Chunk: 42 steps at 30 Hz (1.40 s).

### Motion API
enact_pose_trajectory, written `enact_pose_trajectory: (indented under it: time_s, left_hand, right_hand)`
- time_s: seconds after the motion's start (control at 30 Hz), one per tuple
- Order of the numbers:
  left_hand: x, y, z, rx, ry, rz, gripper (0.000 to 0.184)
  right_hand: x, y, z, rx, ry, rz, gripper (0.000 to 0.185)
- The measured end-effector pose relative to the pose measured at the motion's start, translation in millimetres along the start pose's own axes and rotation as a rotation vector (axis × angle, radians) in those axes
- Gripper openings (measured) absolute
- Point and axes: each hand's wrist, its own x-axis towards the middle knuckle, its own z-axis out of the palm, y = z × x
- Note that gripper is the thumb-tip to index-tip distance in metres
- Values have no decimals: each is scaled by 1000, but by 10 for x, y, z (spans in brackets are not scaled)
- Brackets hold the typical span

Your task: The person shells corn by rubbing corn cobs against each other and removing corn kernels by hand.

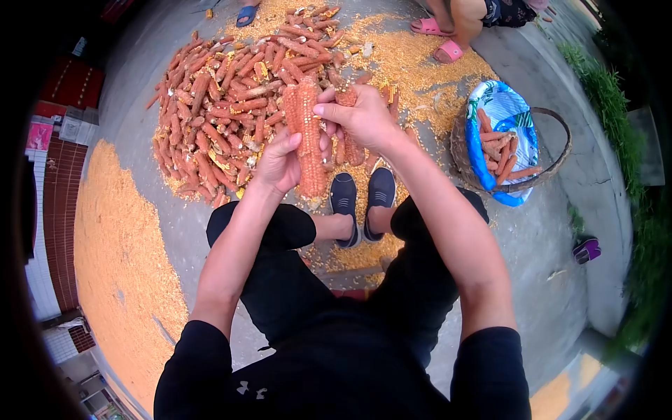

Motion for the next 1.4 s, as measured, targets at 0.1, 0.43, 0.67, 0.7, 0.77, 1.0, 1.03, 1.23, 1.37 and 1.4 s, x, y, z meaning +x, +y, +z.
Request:
enact_pose_trajectory:
  time_s: [0.1, 0.43, 0.67, 0.7, 0.77, 1.0, 1.03, 1.23, 1.37, 1.4]
  left_hand:
    - [29, -19, -15, -27, 10, 17, 81]
    - [4, -29, -33, -10, -6, -7, 84]
    - [70, 1, -57, 32, 64, 19, 57]
    - [49, 2, -86, 55, 114, 20, 52]
    - [39, 20, -159, 101, 158, 62, 46]
    - [81, -48, -341, 64, 361, 205, 41]
    - [97, -42, -359, 47, 368, 216, 41]
    - [93, -43, -328, -11, 446, 244, 43]
    - [94, -82, -349, 23, 352, 209, 48]
    - [96, -85, -318, 26, 321, 189, 47]
  right_hand:
    - [-27, -20, 20, -1, 24, 23, 19]
    - [6, 64, 13, 24, 2, 54, 16]
    - [27, -43, 28, -89, 134, 138, 11]
    - [27, -9, -3, -151, 172, 174, 13]
    - [-21, 36, -158, -772, 228, -172, 20]
    - [-153, -22, -163, -646, 137, 53, 40]
    - [-159, -89, -124, -477, 85, 191, 42]
    - [-183, -22, 97, -504, -238, 354, 52]
    - [-191, 96, 52, -363, -284, 387, 47]
    - [-219, 94, 49, -312, -286, 391, 46]
